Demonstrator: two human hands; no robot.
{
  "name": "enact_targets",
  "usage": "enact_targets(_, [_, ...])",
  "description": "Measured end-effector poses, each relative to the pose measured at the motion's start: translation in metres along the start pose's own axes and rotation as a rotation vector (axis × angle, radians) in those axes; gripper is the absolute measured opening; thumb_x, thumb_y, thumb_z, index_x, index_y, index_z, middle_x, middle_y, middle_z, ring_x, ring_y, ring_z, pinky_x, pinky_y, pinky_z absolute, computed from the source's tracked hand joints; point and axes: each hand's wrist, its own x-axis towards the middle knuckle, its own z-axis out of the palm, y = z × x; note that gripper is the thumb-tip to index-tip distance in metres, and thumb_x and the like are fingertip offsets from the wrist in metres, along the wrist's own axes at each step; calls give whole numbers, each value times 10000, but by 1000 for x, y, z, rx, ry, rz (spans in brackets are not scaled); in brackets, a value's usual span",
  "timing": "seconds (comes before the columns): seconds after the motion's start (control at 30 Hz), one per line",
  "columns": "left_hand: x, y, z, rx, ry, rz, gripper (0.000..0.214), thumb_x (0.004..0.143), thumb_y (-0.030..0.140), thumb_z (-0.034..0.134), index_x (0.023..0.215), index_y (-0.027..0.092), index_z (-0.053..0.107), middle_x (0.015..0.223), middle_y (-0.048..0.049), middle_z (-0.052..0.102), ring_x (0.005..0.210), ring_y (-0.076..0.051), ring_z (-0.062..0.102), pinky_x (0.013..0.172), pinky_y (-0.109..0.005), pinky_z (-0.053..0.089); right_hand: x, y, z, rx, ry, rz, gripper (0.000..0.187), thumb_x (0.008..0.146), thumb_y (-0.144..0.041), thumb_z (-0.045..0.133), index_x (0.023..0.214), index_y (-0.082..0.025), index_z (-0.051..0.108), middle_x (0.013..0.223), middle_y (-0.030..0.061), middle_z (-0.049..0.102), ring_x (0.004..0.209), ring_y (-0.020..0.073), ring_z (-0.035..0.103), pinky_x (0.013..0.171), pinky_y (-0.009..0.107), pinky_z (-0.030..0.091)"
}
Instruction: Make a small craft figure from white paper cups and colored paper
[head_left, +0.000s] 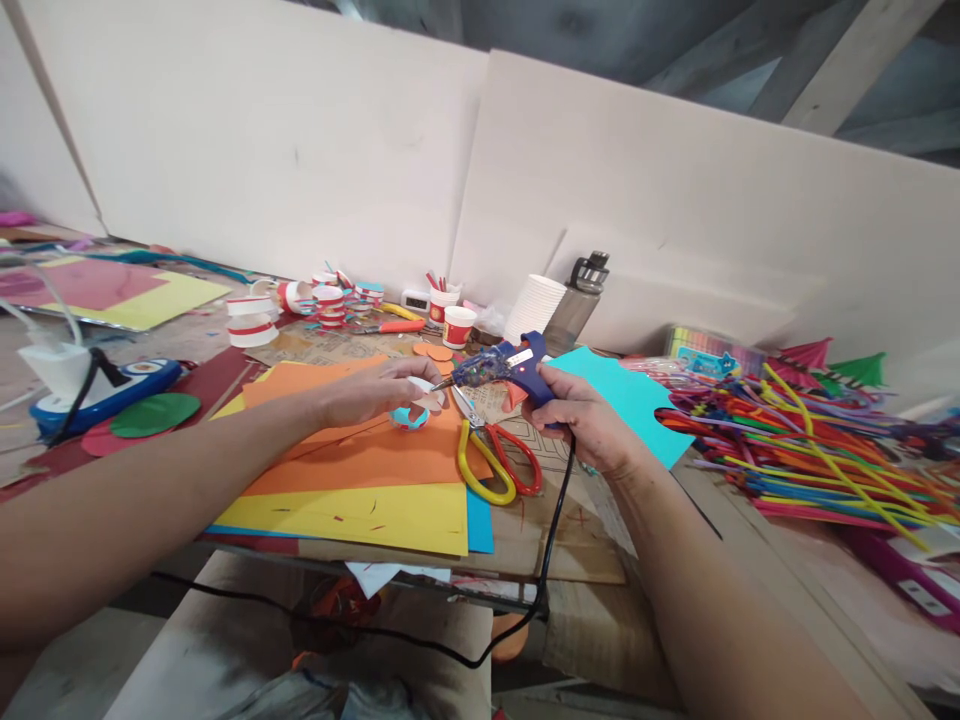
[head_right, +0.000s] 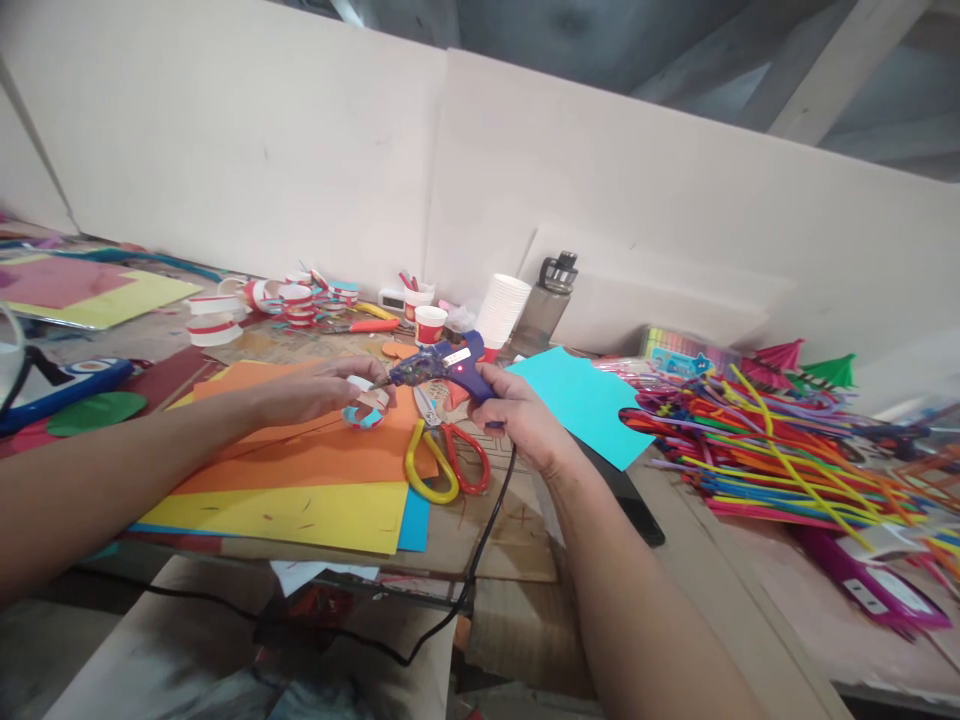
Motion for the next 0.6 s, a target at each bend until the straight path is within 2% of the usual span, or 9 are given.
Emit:
enact_targets(0.33, [1, -1, 2, -169, -7, -18, 226, 758, 224, 679, 968, 169, 617, 872, -39, 643, 709, -138, 588, 616, -263, 424, 0, 0, 4, 30, -15, 4, 368, 527, -128, 605, 889, -188, 611, 597, -69, 471, 496, 68, 299, 425, 233, 150])
enact_targets(0.6, [1, -1, 0, -335, -95, 39, 247, 761, 241, 620, 989, 150, 596, 921, -76, 678, 727, -170, 624, 633, -293, 466, -2, -2, 4, 43, 8, 1, 366, 523, -126, 607, 884, -188, 596, 638, -56, 479, 518, 78, 319, 427, 244, 145])
